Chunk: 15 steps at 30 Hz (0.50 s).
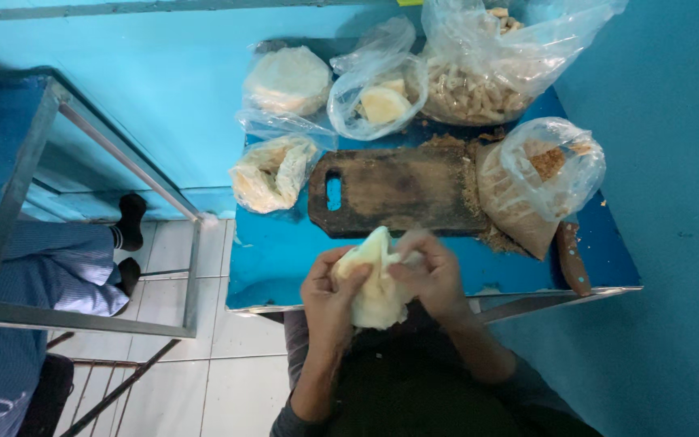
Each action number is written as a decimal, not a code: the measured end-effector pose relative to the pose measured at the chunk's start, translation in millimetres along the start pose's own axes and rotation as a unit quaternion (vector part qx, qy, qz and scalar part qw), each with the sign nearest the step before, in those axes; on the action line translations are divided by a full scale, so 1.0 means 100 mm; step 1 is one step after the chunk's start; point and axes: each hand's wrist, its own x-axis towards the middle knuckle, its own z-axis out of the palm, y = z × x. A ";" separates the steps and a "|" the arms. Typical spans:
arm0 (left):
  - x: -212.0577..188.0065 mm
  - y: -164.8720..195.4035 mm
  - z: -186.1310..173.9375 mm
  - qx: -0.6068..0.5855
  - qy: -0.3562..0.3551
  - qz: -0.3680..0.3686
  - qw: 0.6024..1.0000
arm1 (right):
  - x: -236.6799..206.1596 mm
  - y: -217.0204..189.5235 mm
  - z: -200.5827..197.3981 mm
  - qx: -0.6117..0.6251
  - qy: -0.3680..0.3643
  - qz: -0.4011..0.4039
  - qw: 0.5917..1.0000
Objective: The person cuts round flatbread discs in half with a knife on a wooden cutting board, then tears and separates the soft layers of each piece by hand, setting the separated pieces on the table beside bags of ingredients.
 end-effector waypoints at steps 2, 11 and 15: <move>-0.01 -0.07 -0.05 -0.036 0.050 0.036 0.997 | -0.01 0.00 -0.04 0.134 0.088 0.042 0.986; -0.05 -0.14 -0.23 -0.213 0.076 0.097 0.969 | -0.06 -0.16 -0.18 0.413 -0.001 0.213 0.886; -0.14 0.04 -0.40 -0.228 0.110 0.189 0.949 | -0.13 -0.16 -0.37 0.420 0.019 0.232 0.877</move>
